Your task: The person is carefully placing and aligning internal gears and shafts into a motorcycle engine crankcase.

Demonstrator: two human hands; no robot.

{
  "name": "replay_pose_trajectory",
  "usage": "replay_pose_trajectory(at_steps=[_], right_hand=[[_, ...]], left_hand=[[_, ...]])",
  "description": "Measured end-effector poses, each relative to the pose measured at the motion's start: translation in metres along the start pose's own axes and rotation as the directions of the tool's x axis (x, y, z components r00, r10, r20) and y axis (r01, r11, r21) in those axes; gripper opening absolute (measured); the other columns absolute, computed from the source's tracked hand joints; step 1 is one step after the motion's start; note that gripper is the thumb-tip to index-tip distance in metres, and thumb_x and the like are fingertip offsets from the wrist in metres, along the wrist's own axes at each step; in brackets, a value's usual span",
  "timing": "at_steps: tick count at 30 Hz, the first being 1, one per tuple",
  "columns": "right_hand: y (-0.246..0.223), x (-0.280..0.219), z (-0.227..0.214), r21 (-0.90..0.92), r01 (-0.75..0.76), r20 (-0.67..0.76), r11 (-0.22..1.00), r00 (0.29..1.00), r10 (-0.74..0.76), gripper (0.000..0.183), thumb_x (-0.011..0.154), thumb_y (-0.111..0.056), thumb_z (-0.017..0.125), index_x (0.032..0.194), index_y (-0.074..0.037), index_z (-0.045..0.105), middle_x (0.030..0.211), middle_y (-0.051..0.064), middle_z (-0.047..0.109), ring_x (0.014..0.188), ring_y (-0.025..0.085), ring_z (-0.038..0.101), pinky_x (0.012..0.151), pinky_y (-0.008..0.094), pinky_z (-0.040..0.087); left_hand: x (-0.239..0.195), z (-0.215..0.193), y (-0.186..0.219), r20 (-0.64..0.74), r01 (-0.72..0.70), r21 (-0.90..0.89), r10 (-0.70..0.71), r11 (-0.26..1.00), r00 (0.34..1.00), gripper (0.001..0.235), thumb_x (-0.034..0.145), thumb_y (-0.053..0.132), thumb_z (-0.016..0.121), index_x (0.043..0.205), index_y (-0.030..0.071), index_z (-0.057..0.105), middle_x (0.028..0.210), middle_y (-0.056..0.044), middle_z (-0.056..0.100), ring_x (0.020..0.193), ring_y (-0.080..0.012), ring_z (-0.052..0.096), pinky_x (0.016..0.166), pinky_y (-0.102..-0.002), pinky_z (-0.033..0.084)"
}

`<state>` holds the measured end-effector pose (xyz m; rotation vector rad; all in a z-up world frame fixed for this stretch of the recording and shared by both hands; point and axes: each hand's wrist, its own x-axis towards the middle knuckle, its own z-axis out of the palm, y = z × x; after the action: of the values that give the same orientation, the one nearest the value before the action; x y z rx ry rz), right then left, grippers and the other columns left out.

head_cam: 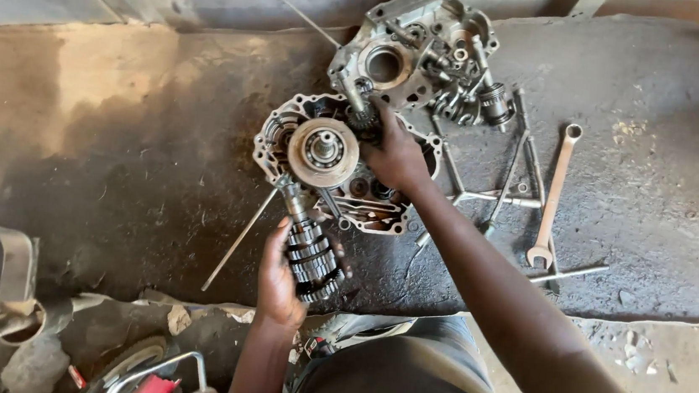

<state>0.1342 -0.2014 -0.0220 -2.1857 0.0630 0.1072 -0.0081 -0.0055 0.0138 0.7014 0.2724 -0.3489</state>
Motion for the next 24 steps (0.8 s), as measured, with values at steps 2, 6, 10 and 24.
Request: replay_pose_trajectory(at_steps=[2,6,10,24], right_hand=[[-0.020,-0.014,-0.012,0.141,0.013,0.003,0.990,1.000,-0.014,0.073,0.089,-0.029,0.068,0.154,-0.029,0.035,0.147,0.027,0.050,0.136,0.050,0.048,0.118,0.057,0.038],[-0.003,0.000,-0.019,0.430,-0.118,0.063,0.895,0.993,0.101,0.066,0.089,-0.053,0.072,0.149,-0.036,0.051,0.152,0.016,0.051,0.143,0.037,0.045,0.120,0.048,0.035],[-0.017,0.006,0.003,0.456,-0.119,-0.019,0.882,0.990,0.143,0.067,0.083,-0.061,0.080,0.141,-0.033,0.059,0.138,0.016,0.063,0.134,0.034,0.056,0.115,0.043,0.043],[-0.039,-0.017,-0.040,0.753,0.040,-0.150,0.656,0.982,0.113,0.055,0.081,-0.029,0.085,0.131,-0.019,0.065,0.114,0.007,0.064,0.096,0.021,0.068,0.078,0.041,0.064]], left_hand=[[0.003,-0.003,0.000,0.003,0.007,0.012,-0.007,1.000,1.000,0.049,0.097,0.045,0.054,0.119,0.002,0.062,0.085,-0.025,0.072,0.075,-0.0325,0.073,0.064,-0.050,0.065],[0.003,-0.002,-0.001,-0.024,0.012,0.024,-0.012,1.000,1.000,0.049,0.096,0.045,0.056,0.120,0.002,0.062,0.086,-0.025,0.072,0.075,-0.0328,0.072,0.064,-0.050,0.065],[0.009,0.001,-0.005,0.077,-0.009,-0.016,0.010,1.000,0.997,0.050,0.099,0.045,0.052,0.121,0.001,0.061,0.085,-0.024,0.071,0.075,-0.0316,0.073,0.065,-0.050,0.065],[0.003,-0.026,0.001,0.064,-0.077,-0.057,0.081,0.995,0.995,0.052,0.098,0.046,0.054,0.121,0.000,0.060,0.082,-0.027,0.070,0.075,-0.0331,0.072,0.062,-0.049,0.065]])
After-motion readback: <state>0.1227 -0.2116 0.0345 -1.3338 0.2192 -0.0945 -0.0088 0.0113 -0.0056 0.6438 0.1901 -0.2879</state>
